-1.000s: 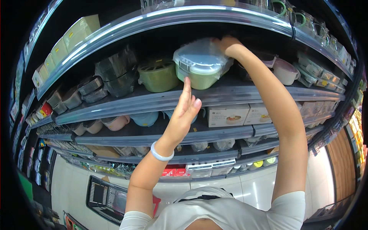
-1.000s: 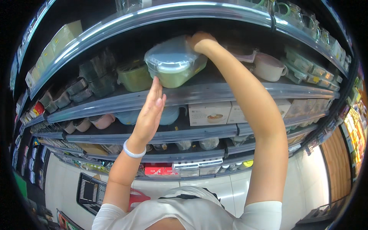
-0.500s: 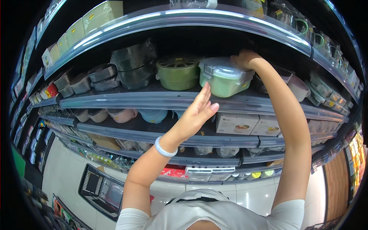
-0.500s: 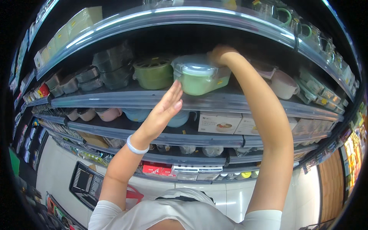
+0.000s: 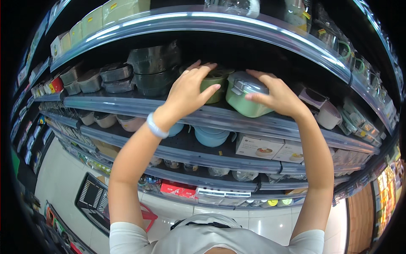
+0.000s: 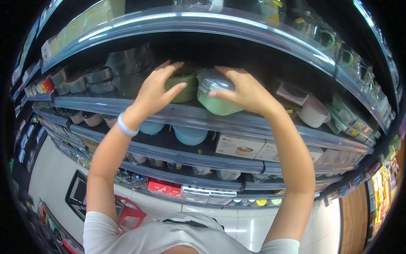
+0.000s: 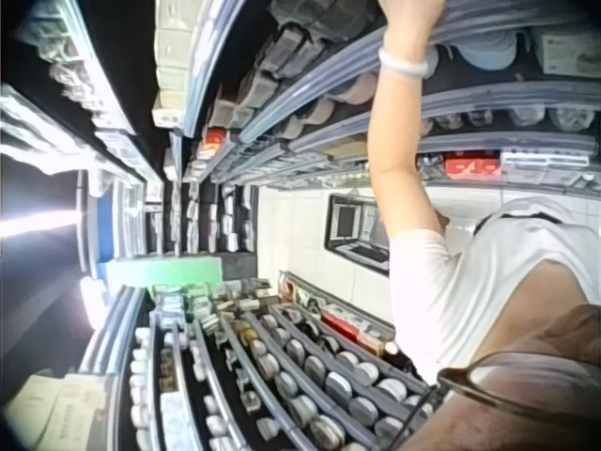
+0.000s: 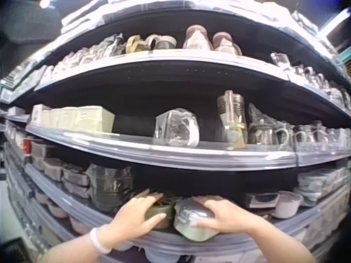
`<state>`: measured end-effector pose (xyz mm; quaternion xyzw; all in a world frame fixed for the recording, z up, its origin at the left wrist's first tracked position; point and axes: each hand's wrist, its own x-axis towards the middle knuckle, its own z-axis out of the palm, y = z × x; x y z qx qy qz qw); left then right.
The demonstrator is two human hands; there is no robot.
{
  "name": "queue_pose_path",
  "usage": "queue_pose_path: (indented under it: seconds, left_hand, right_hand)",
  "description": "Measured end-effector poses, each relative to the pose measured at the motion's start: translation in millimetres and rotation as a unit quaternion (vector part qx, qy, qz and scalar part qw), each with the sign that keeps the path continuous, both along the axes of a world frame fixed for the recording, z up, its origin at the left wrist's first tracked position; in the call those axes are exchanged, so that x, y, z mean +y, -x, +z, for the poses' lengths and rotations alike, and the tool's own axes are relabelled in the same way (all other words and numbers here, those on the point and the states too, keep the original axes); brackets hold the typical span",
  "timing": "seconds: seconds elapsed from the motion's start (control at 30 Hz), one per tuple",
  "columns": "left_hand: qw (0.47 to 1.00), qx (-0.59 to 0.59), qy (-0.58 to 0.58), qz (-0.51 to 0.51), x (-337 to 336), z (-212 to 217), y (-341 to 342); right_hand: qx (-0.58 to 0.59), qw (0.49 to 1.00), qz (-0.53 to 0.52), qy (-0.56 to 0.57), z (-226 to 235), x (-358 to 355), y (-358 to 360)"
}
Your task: Selecting various food storage containers and lunch boxes from a supermarket shelf and placing them into a shopping basket.
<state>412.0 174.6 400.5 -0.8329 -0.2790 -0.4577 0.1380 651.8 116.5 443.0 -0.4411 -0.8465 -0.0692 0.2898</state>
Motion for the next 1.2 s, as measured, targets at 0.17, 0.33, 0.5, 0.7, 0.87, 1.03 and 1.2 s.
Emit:
queue_pose_path:
  seconds: [0.17, 0.33, 0.5, 0.7, 0.87, 1.03, 1.2]
  left_hand:
    - [0.995, 0.037, -0.077, 0.043, 37.8, -5.0, -13.6]
    - [0.987, 0.066, -0.087, 0.115, 39.1, -10.7, -15.3]
    - [0.992, 0.057, -0.047, 0.101, 38.7, -5.8, -6.6]
    - [0.991, 0.068, -0.047, 0.103, 43.1, -3.7, 0.7]
    - [0.993, 0.072, -0.021, 0.093, 47.3, -2.8, 5.0]
    - [0.994, 0.070, 0.013, 0.082, 45.1, 1.2, 7.7]
    - [0.995, 0.074, 0.044, 0.050, 41.8, 5.4, 19.1]
  right_hand:
    - [-0.024, 0.992, -0.127, -0.008, -9.1, -6.2, 16.6]
    - [-0.059, 0.976, -0.206, -0.035, -10.2, -11.6, 30.0]
    - [-0.063, 0.963, -0.238, -0.105, -24.1, -1.2, 33.9]
    - [-0.098, 0.940, -0.257, -0.204, -34.1, 14.0, 44.2]
    - [-0.102, 0.936, -0.284, -0.182, -31.3, 17.4, 49.6]
    - [-0.104, 0.939, -0.299, -0.133, -28.1, 20.3, 52.5]
    - [-0.107, 0.938, -0.304, -0.130, -29.9, 23.9, 54.8]
